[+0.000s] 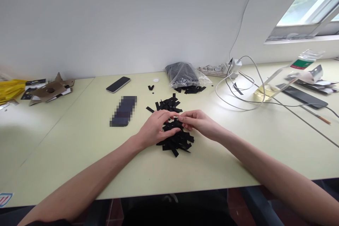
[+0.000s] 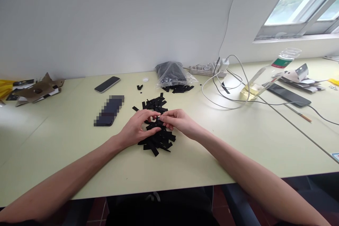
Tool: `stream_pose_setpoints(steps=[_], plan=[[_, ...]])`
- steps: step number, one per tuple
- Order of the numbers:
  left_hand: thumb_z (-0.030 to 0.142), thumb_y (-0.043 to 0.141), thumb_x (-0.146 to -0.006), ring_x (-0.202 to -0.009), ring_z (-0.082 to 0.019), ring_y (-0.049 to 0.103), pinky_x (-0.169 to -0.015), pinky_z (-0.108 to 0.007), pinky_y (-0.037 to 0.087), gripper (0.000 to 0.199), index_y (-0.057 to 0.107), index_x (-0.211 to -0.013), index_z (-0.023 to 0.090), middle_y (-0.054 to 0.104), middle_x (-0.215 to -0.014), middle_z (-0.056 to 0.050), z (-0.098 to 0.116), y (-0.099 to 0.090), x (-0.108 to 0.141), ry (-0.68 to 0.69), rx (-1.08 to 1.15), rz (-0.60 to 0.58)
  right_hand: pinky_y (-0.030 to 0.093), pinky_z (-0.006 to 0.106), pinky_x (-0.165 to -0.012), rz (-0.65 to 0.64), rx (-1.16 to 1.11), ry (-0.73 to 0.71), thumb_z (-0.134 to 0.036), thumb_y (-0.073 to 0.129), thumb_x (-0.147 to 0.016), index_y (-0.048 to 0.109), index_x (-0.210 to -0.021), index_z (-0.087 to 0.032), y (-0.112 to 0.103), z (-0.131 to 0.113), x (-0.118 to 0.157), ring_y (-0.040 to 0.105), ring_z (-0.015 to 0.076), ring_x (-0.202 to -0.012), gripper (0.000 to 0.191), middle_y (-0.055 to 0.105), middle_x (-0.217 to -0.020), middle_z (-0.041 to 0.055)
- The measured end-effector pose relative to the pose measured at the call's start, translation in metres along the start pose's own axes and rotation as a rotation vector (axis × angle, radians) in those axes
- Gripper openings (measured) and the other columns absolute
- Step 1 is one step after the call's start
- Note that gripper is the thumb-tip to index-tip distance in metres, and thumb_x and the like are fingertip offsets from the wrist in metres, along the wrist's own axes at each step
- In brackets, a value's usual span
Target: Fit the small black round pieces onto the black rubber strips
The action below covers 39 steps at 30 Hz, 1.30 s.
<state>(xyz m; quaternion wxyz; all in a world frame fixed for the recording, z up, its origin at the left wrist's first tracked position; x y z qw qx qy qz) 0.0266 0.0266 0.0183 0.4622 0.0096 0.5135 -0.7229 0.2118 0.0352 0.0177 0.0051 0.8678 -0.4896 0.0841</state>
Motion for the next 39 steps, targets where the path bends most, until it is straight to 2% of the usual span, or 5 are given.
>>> stream_pose_setpoints(steps=[4, 17, 25, 30, 39], plan=[[0.041, 0.065, -0.097, -0.108, -0.023, 0.063, -0.095, -0.037, 0.051, 0.044, 0.053, -0.136, 0.024, 0.065, -0.126, -0.008, 0.001, 0.0, -0.001, -0.03, 0.013, -0.017, 0.035, 0.027, -0.058, 0.035, -0.023, 0.029, -0.051, 0.071, -0.087, 0.069, -0.088, -0.014, -0.002, 0.004, -0.001, 0.043, 0.0093, -0.061, 0.037, 0.051, -0.069, -0.0023], [0.032, 0.064, -0.098, -0.1, -0.019, 0.067, -0.093, -0.035, 0.048, 0.017, 0.065, -0.112, 0.023, 0.073, -0.108, -0.004, -0.002, 0.001, 0.002, 0.021, -0.011, 0.027, 0.033, 0.025, -0.054, -0.043, -0.167, 0.115, -0.054, 0.073, -0.085, 0.061, -0.082, -0.016, 0.008, 0.007, 0.001, 0.042, 0.0081, -0.058, 0.039, 0.049, -0.07, -0.0027], [0.03, 0.056, -0.102, -0.096, -0.02, 0.067, -0.088, -0.035, 0.047, 0.014, 0.067, -0.1, 0.021, 0.074, -0.101, -0.005, -0.005, 0.003, 0.004, -0.008, -0.008, 0.02, 0.03, 0.026, -0.05, 0.064, 0.166, 0.017, -0.062, 0.05, -0.097, 0.053, -0.081, -0.019, 0.01, 0.009, 0.001, 0.041, 0.0104, -0.057, 0.046, 0.045, -0.066, -0.0038], [0.03, 0.06, -0.099, -0.088, -0.019, 0.066, -0.086, -0.036, 0.044, 0.011, 0.065, -0.094, 0.022, 0.073, -0.094, -0.002, -0.009, 0.006, 0.005, -0.045, -0.021, -0.021, 0.033, 0.026, -0.056, 0.098, 0.417, -0.19, -0.056, 0.061, -0.092, 0.059, -0.085, -0.019, 0.012, 0.008, -0.002, 0.044, 0.0123, -0.065, 0.038, 0.052, -0.074, -0.0013], [0.033, 0.066, -0.094, -0.081, -0.017, 0.059, -0.077, -0.033, 0.042, 0.016, 0.055, -0.096, 0.021, 0.065, -0.091, 0.0, -0.017, 0.004, 0.003, -0.158, -0.124, 0.107, 0.037, 0.026, -0.059, 0.043, 0.347, -0.183, -0.037, 0.053, -0.096, 0.067, -0.094, -0.018, 0.006, 0.012, -0.007, 0.048, 0.0121, -0.066, 0.024, 0.064, -0.081, 0.0014]])
Point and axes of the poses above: each hand's wrist, its own x-axis away from the middle knuckle, its own y-axis out of the palm, z = x × y, the point moved 4 cm from there along -x, towards the middle knuckle
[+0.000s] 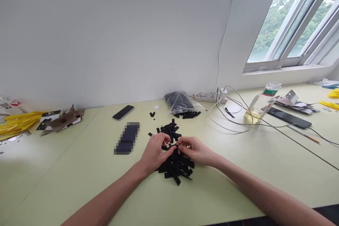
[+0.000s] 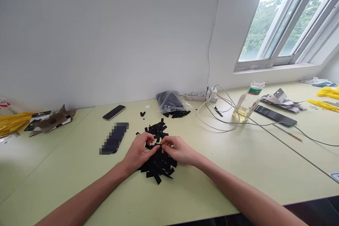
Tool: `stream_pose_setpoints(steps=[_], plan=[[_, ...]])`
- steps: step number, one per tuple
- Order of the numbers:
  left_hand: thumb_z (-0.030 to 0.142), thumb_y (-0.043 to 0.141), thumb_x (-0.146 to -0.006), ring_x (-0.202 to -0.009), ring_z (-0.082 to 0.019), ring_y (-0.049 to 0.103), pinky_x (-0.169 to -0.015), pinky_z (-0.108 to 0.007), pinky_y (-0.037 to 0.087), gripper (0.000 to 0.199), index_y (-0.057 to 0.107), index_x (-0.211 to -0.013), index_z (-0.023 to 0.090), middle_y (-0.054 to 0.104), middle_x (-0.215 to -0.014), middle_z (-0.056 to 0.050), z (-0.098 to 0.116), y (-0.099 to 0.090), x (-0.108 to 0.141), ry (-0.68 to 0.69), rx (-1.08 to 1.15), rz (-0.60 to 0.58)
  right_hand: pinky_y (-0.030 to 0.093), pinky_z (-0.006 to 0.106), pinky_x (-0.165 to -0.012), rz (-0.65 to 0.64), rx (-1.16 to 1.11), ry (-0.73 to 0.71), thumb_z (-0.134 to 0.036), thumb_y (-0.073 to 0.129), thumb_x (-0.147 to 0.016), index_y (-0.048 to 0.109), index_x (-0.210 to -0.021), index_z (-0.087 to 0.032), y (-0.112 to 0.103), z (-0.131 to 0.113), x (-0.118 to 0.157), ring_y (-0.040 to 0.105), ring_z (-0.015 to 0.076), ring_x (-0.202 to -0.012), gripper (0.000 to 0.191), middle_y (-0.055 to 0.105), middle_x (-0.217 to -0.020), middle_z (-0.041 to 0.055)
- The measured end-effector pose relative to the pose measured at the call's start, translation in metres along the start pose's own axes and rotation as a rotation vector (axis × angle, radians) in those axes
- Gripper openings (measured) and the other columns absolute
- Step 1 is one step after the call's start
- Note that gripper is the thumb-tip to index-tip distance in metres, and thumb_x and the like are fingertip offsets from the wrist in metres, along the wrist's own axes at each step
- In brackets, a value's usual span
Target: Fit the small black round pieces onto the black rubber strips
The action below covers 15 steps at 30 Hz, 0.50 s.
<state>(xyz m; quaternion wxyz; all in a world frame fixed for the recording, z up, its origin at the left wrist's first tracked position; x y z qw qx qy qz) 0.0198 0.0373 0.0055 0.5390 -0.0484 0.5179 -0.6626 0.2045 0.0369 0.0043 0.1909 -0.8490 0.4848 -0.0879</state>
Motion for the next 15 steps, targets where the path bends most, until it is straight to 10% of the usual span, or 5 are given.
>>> stream_pose_setpoints(steps=[15], plan=[[0.024, 0.055, -0.099, -0.081, -0.019, 0.056, -0.076, -0.035, 0.038, 0.008, 0.053, -0.093, 0.02, 0.063, -0.087, -0.002, 0.02, 0.001, 0.003, 0.304, -0.28, 0.038, 0.035, 0.026, -0.057, 0.069, 0.01, 0.026, -0.042, 0.053, -0.096, 0.059, -0.081, -0.017, 0.007, 0.011, -0.003, 0.048, 0.0125, -0.063, 0.03, 0.059, -0.072, 0.0]])
Point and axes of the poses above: each hand's wrist, its own x-axis away from the middle knuckle, its own y-axis out of the palm, z = x × y, the point moved 4 cm from there along -x, towards the middle knuckle
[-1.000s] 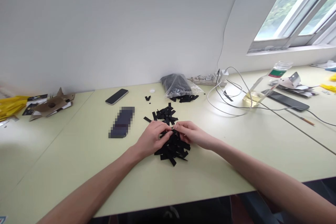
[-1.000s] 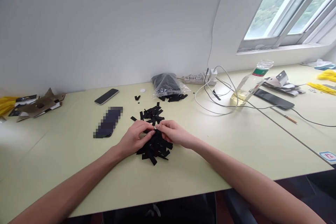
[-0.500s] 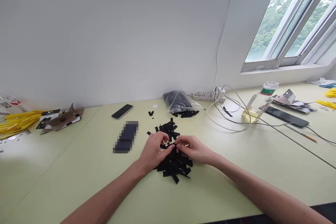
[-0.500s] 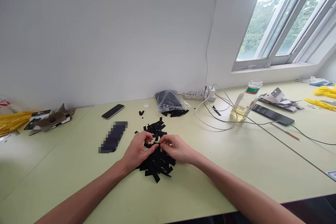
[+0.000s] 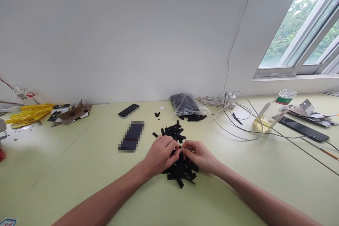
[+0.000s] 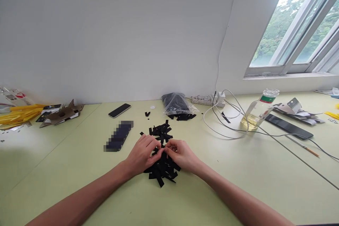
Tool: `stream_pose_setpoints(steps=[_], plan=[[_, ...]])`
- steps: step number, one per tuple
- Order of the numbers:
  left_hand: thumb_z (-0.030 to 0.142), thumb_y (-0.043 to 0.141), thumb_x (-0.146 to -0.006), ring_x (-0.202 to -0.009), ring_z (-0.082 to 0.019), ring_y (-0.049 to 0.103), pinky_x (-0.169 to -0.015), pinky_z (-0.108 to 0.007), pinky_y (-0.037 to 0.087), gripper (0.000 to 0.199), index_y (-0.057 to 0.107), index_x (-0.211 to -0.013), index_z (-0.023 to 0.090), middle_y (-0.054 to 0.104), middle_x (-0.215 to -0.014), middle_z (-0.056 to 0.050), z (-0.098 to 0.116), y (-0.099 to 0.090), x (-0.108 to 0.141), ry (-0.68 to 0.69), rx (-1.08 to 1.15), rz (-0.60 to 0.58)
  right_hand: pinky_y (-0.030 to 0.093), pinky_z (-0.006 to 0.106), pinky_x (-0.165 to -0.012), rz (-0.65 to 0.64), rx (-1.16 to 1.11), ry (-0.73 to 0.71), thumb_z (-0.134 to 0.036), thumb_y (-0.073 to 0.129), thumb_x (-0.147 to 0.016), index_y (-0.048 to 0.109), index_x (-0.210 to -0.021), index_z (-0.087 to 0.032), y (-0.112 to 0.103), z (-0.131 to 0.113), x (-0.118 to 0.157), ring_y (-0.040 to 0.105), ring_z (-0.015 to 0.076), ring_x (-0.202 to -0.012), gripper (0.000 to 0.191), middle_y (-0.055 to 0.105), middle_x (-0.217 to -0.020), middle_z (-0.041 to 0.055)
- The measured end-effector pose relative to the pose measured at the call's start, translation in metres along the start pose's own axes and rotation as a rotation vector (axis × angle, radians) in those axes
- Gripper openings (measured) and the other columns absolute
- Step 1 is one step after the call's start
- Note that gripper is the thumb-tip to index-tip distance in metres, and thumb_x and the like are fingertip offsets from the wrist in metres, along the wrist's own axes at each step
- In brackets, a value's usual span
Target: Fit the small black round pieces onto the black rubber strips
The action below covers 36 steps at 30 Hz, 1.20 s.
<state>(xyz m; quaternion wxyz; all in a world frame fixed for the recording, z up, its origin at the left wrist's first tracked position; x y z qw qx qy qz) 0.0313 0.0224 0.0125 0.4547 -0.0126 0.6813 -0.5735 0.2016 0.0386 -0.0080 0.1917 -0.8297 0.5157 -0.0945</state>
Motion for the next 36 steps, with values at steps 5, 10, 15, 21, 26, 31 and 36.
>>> stream_pose_setpoints(steps=[5, 10, 15, 21, 26, 31, 36], plan=[[0.031, 0.058, -0.098, -0.084, -0.02, 0.059, -0.08, -0.037, 0.039, 0.012, 0.06, -0.092, 0.021, 0.065, -0.087, -0.002, -0.003, 0.007, 0.002, -0.062, 0.041, -0.093, 0.037, 0.028, -0.061, 0.005, 0.044, -0.023, -0.038, 0.05, -0.097, 0.062, -0.084, -0.017, -0.001, 0.001, 0.001, 0.051, 0.0144, -0.068, 0.028, 0.061, -0.076, 0.001], [0.026, 0.052, -0.1, -0.082, -0.02, 0.06, -0.08, -0.038, 0.039, 0.016, 0.063, -0.092, 0.019, 0.066, -0.084, -0.004, -0.004, 0.008, 0.002, -0.032, 0.031, -0.147, 0.036, 0.028, -0.059, -0.017, 0.136, -0.044, -0.039, 0.05, -0.098, 0.062, -0.083, -0.018, 0.0, -0.002, 0.005, 0.048, 0.0141, -0.065, 0.028, 0.059, -0.073, -0.0002], [0.023, 0.049, -0.101, -0.081, -0.02, 0.06, -0.077, -0.037, 0.039, 0.019, 0.065, -0.092, 0.018, 0.066, -0.084, -0.004, -0.002, 0.006, 0.002, 0.045, 0.06, -0.199, 0.034, 0.027, -0.057, -0.031, 0.153, -0.04, -0.041, 0.049, -0.099, 0.06, -0.079, -0.018, 0.003, -0.003, 0.008, 0.043, 0.013, -0.063, 0.032, 0.057, -0.071, -0.0009], [0.025, 0.047, -0.102, -0.084, -0.02, 0.061, -0.079, -0.037, 0.041, 0.021, 0.066, -0.096, 0.019, 0.067, -0.086, -0.005, -0.004, 0.005, 0.001, 0.035, 0.09, -0.2, 0.032, 0.028, -0.056, -0.026, 0.176, -0.04, -0.04, 0.048, -0.099, 0.061, -0.08, -0.018, 0.001, -0.005, 0.008, 0.042, 0.0129, -0.061, 0.032, 0.057, -0.07, -0.0007], [0.022, 0.048, -0.101, -0.081, -0.019, 0.06, -0.078, -0.036, 0.042, 0.02, 0.066, -0.094, 0.018, 0.066, -0.084, -0.005, -0.002, 0.006, 0.001, 0.043, 0.09, -0.2, 0.033, 0.027, -0.056, -0.026, 0.2, -0.047, -0.041, 0.048, -0.1, 0.059, -0.079, -0.019, 0.001, -0.007, 0.009, 0.042, 0.0132, -0.061, 0.033, 0.057, -0.07, -0.0001], [0.02, 0.049, -0.099, -0.077, -0.018, 0.058, -0.078, -0.036, 0.042, 0.022, 0.064, -0.084, 0.018, 0.064, -0.077, -0.004, -0.001, 0.006, 0.0, 0.022, 0.121, -0.165, 0.033, 0.027, -0.056, -0.009, 0.192, -0.077, -0.04, 0.046, -0.1, 0.057, -0.079, -0.019, 0.005, -0.011, 0.011, 0.043, 0.0136, -0.062, 0.031, 0.058, -0.071, 0.0004], [0.02, 0.048, -0.1, -0.078, -0.018, 0.061, -0.078, -0.036, 0.041, 0.024, 0.065, -0.084, 0.019, 0.067, -0.078, -0.003, -0.005, 0.008, 0.001, -0.058, 0.182, -0.159, 0.032, 0.027, -0.054, 0.038, 0.21, -0.077, -0.035, 0.047, -0.097, 0.059, -0.08, -0.019, -0.001, -0.013, 0.009, 0.041, 0.0129, -0.059, 0.025, 0.055, -0.067, -0.001]])
Point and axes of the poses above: each hand's wrist, its own x-axis away from the middle knuckle, its own y-axis out of the palm, z = x × y, the point moved 4 cm from there along -x, towards the middle knuckle
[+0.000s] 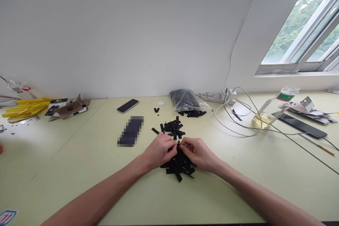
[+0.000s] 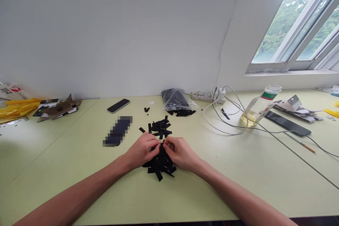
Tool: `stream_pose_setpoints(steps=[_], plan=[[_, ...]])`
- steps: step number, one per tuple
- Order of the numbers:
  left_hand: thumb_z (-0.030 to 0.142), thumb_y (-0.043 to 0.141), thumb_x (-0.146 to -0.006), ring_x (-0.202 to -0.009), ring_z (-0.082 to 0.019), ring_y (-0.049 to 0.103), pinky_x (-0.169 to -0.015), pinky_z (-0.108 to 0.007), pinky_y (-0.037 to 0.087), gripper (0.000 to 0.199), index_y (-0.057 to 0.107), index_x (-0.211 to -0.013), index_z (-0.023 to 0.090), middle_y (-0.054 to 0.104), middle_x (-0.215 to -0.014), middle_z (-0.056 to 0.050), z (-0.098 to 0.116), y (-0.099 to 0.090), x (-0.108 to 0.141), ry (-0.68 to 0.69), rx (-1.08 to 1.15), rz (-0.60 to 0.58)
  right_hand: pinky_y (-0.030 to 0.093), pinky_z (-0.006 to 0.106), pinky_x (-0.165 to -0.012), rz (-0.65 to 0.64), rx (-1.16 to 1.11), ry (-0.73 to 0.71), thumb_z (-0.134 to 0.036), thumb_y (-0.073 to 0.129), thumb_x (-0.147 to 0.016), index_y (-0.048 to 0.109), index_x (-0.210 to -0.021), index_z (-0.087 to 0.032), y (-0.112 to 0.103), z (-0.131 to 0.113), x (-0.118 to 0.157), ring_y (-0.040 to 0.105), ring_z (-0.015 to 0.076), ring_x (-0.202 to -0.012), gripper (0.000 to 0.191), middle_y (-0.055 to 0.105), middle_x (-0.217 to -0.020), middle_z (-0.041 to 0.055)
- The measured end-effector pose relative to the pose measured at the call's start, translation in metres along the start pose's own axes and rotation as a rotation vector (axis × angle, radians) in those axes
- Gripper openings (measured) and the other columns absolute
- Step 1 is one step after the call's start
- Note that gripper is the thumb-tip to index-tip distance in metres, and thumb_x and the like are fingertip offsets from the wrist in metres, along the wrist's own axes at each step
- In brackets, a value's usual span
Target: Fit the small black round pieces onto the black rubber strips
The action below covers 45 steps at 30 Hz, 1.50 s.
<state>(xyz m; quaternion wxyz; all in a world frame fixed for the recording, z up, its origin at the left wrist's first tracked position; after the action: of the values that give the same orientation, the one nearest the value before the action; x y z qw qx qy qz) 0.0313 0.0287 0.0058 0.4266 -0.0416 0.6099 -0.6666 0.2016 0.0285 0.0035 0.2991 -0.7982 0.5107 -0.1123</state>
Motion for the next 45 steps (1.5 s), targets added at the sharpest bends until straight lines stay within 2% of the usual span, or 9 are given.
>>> stream_pose_setpoints(steps=[5, 11, 16, 20, 26, 30, 32, 34, 45], plan=[[0.029, 0.051, -0.103, -0.074, -0.017, 0.06, -0.075, -0.036, 0.039, 0.025, 0.065, -0.085, 0.02, 0.066, -0.076, -0.002, 0.001, 0.001, 0.002, -0.019, 0.016, 0.003, 0.032, 0.027, -0.054, 0.09, 0.058, 0.02, -0.03, 0.048, -0.093, 0.058, -0.078, -0.019, -0.016, 0.003, -0.004, 0.042, 0.0122, -0.057, 0.021, 0.055, -0.065, -0.0012], [0.038, 0.057, -0.099, -0.074, -0.017, 0.062, -0.076, -0.035, 0.043, 0.026, 0.061, -0.118, 0.02, 0.067, -0.082, -0.001, -0.002, -0.007, 0.001, -0.14, 0.1, 0.092, 0.032, 0.026, -0.054, -0.054, 0.026, -0.08, -0.032, 0.048, -0.096, 0.062, -0.082, -0.019, -0.008, -0.006, -0.001, 0.041, 0.0126, -0.058, 0.023, 0.054, -0.067, -0.0006], [0.03, 0.053, -0.1, -0.069, -0.016, 0.057, -0.074, -0.034, 0.041, 0.024, 0.06, -0.08, 0.02, 0.062, -0.072, 0.0, -0.003, -0.003, 0.0, -0.093, 0.097, 0.015, 0.035, 0.026, -0.056, -0.037, 0.044, -0.096, -0.034, 0.048, -0.098, 0.064, -0.084, -0.019, -0.005, -0.007, -0.001, 0.044, 0.0135, -0.061, 0.026, 0.058, -0.072, 0.0012], [0.027, 0.057, -0.095, -0.068, -0.015, 0.052, -0.075, -0.034, 0.041, 0.021, 0.052, -0.076, 0.019, 0.057, -0.07, 0.001, -0.005, 0.0, 0.001, -0.116, 0.125, 0.005, 0.033, 0.026, -0.055, -0.016, 0.052, -0.056, -0.036, 0.048, -0.099, 0.061, -0.082, -0.019, -0.007, -0.004, -0.002, 0.041, 0.0129, -0.06, 0.027, 0.055, -0.069, 0.0001], [0.026, 0.054, -0.095, -0.064, -0.014, 0.046, -0.073, -0.032, 0.04, 0.032, 0.039, -0.068, 0.019, 0.048, -0.066, 0.003, -0.008, 0.001, 0.0, -0.146, 0.183, 0.026, 0.037, 0.028, -0.057, -0.084, 0.077, -0.148, -0.039, 0.045, -0.103, 0.055, -0.075, -0.02, -0.004, -0.009, 0.0, 0.042, 0.0136, -0.061, 0.035, 0.051, -0.069, 0.0], [0.02, 0.054, -0.091, -0.064, -0.013, 0.044, -0.074, -0.032, 0.039, 0.032, 0.032, -0.067, 0.019, 0.044, -0.065, 0.003, -0.005, 0.0, 0.0, -0.101, 0.193, 0.014, 0.05, 0.037, -0.086, 0.069, 0.17, -0.157, -0.043, 0.041, -0.105, 0.07, -0.094, -0.02, -0.013, -0.005, -0.003, 0.06, 0.0227, -0.097, 0.039, 0.064, -0.106, 0.0107], [0.017, 0.053, -0.088, -0.064, -0.013, 0.042, -0.073, -0.032, 0.038, 0.031, 0.03, -0.068, 0.019, 0.042, -0.065, 0.003, -0.003, -0.001, 0.0, -0.094, 0.182, 0.003, 0.047, 0.043, -0.103, 0.114, 0.245, -0.141, -0.043, 0.042, -0.105, 0.072, -0.115, -0.024, -0.016, 0.0, -0.004, 0.054, 0.0277, -0.124, 0.037, 0.057, -0.135, 0.0121], [0.015, 0.054, -0.085, -0.062, -0.013, 0.041, -0.073, -0.033, 0.037, 0.027, 0.033, -0.07, 0.02, 0.044, -0.066, 0.004, -0.003, -0.002, 0.001, -0.097, 0.174, -0.013, 0.044, 0.048, -0.109, 0.097, 0.327, -0.129, -0.043, 0.044, -0.105, 0.069, -0.128, -0.026, -0.015, 0.006, -0.006, 0.048, 0.03, -0.134, 0.038, 0.051, -0.148, 0.0101], [0.027, 0.055, -0.097, -0.075, -0.014, 0.057, -0.08, -0.034, 0.039, 0.01, 0.057, -0.089, 0.021, 0.064, -0.083, 0.003, -0.004, -0.005, -0.002, -0.178, 0.235, 0.024, 0.049, 0.048, -0.108, 0.154, 0.404, -0.144, -0.035, 0.042, -0.105, 0.069, -0.128, -0.02, -0.018, 0.017, -0.011, 0.056, 0.0282, -0.126, 0.039, 0.065, -0.134, 0.0107]])
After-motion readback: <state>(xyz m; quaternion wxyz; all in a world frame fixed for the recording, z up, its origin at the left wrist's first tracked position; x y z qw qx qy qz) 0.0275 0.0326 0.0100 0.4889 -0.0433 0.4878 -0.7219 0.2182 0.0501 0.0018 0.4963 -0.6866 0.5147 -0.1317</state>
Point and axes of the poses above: each hand's wrist, its own x-axis away from the middle knuckle, its own y-axis out of the palm, z = x × y, the point moved 4 cm from there along -x, towards the middle knuckle
